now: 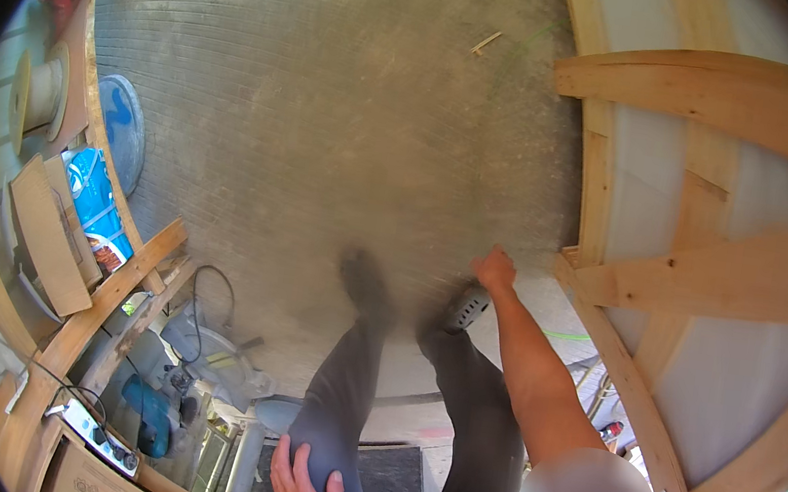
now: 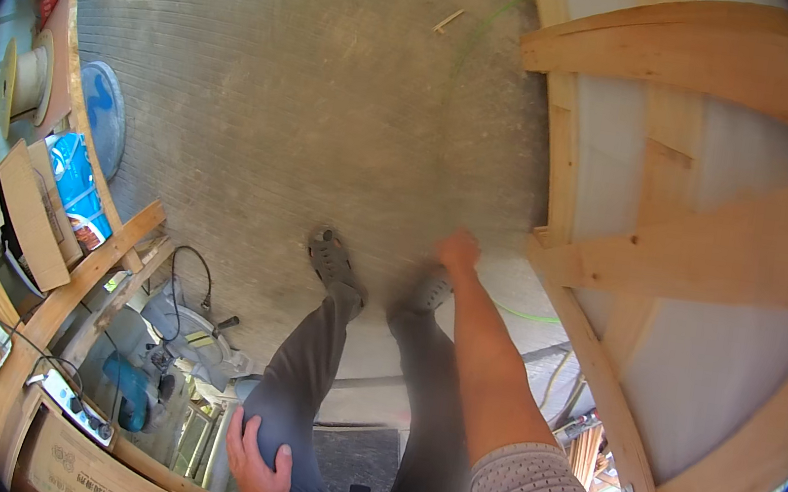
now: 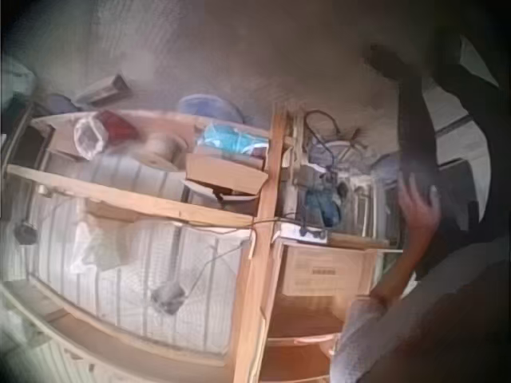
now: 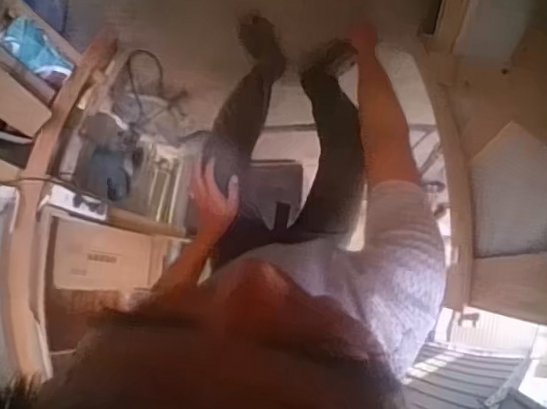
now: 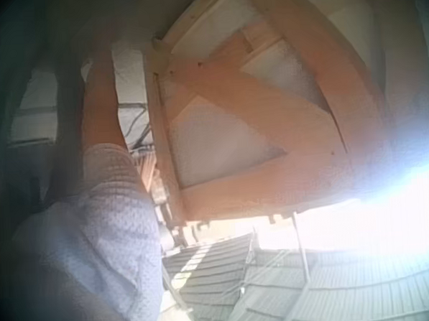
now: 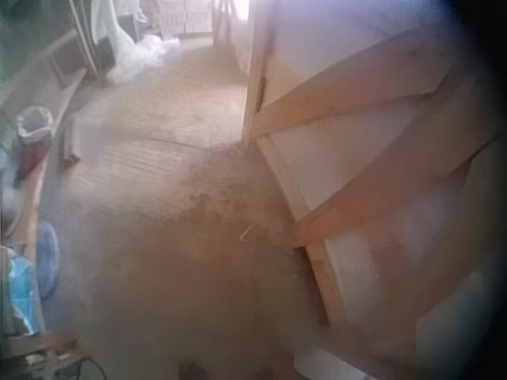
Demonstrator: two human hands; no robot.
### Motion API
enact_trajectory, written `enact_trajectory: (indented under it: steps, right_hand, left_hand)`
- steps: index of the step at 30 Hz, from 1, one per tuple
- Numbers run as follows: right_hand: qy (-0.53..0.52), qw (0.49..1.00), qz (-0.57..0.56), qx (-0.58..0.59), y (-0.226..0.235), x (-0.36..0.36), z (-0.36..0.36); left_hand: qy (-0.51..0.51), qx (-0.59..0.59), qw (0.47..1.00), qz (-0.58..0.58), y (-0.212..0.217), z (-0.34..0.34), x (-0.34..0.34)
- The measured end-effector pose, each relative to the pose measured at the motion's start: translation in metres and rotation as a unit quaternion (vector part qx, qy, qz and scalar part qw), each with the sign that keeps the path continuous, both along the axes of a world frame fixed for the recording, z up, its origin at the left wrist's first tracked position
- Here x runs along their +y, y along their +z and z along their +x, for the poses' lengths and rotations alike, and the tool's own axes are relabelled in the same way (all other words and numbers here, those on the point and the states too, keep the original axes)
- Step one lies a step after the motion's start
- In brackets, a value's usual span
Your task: The person straps a wooden crate using a green plastic band and a tensioning tool. They pull the band around the crate, thread it through the tensioner, and tighten it to secure the crate.
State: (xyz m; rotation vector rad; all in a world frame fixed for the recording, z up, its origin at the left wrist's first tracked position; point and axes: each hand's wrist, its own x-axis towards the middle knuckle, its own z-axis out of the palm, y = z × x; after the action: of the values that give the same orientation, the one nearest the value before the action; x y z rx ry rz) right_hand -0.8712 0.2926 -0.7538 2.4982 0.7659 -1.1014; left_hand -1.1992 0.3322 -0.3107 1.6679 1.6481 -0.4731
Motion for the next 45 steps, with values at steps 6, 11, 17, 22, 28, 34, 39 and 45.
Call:
enact_trajectory:
  steps: [6, 11, 17, 22, 28, 34, 39, 45]
  right_hand:
    - [0.053, 0.986, 0.019, 0.156, -0.044, -0.017, -0.007]
    - [-0.026, 0.968, 0.133, 0.21, 0.064, -0.027, -0.036]
    - [-0.061, 0.949, 0.182, 0.25, 0.285, -0.018, -0.052]
    - [-0.032, 0.943, 0.162, 0.289, 0.425, -0.02, -0.056]
    - [0.065, 0.931, 0.164, 0.32, 0.556, -0.039, -0.061]
    - [0.041, 0.936, 0.185, 0.296, 0.664, -0.087, -0.035]
    - [0.089, 0.976, 0.167, 0.107, 0.683, -0.196, 0.008]
    - [-0.209, 0.91, 0.219, -0.283, 0.67, -0.341, 0.078]
  left_hand:
    - [0.012, -0.008, 1.0, 0.003, 0.002, 0.01, 0.005]
    - [0.003, 0.017, 1.0, -0.005, 0.012, 0.011, 0.0]
    - [0.024, 0.02, 0.999, -0.012, 0.025, 0.009, -0.017]
    - [-0.022, 0.002, 0.999, 0.033, 0.058, 0.046, -0.007]
    - [-0.34, -0.252, 0.895, 0.141, 0.138, 0.131, 0.02]
    - [-0.562, -0.218, 0.796, 0.048, 0.202, 0.141, 0.026]
    - [-0.608, -0.219, 0.76, 0.071, 0.241, 0.151, 0.019]
    - [-0.598, -0.273, 0.75, 0.065, 0.298, 0.181, -0.002]
